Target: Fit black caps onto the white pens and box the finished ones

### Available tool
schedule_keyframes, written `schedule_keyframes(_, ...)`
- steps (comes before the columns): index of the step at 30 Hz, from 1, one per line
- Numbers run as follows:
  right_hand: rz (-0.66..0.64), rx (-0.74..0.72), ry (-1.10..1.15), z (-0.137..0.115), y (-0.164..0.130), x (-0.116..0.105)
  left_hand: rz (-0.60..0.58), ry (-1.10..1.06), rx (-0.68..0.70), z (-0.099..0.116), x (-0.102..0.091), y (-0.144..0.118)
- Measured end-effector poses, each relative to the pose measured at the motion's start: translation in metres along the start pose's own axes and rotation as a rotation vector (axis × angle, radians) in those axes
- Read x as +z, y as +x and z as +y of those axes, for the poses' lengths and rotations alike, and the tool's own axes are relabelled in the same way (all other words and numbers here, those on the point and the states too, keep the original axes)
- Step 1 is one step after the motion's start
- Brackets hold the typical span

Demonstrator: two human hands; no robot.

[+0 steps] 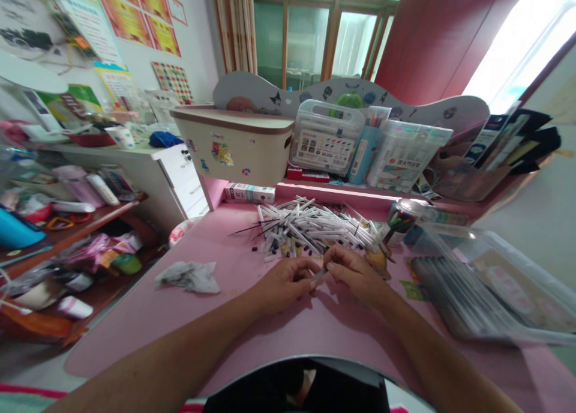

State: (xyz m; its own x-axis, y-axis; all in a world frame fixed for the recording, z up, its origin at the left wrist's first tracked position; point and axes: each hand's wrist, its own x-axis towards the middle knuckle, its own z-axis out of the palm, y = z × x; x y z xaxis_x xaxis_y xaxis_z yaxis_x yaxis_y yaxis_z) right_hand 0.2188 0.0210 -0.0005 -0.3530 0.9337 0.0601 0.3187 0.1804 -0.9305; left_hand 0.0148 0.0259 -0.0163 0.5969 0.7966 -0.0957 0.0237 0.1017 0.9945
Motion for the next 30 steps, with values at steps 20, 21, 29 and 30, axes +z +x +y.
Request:
schedule_keyframes(20, 0.005, -0.041, -0.133, -0.0041, 0.0005, 0.0031, -0.021, -0.091, -0.037, -0.0007, 0.0003, -0.0003)
schedule_keyframes(21, 0.003, -0.038, -0.127, -0.0046, 0.0008, 0.0033, -0.024, -0.081, -0.039, -0.0022, -0.0007, 0.0003)
schedule_keyframes(29, -0.014, 0.069, 0.013, -0.0026, -0.001, 0.0071, -0.027, -0.073, -0.041, -0.003, -0.001, 0.0005)
schedule_keyframes(30, -0.016, 0.085, 0.034, -0.0022, -0.0012, 0.0076, -0.023, -0.081, -0.045, -0.0011, 0.0005, -0.0002)
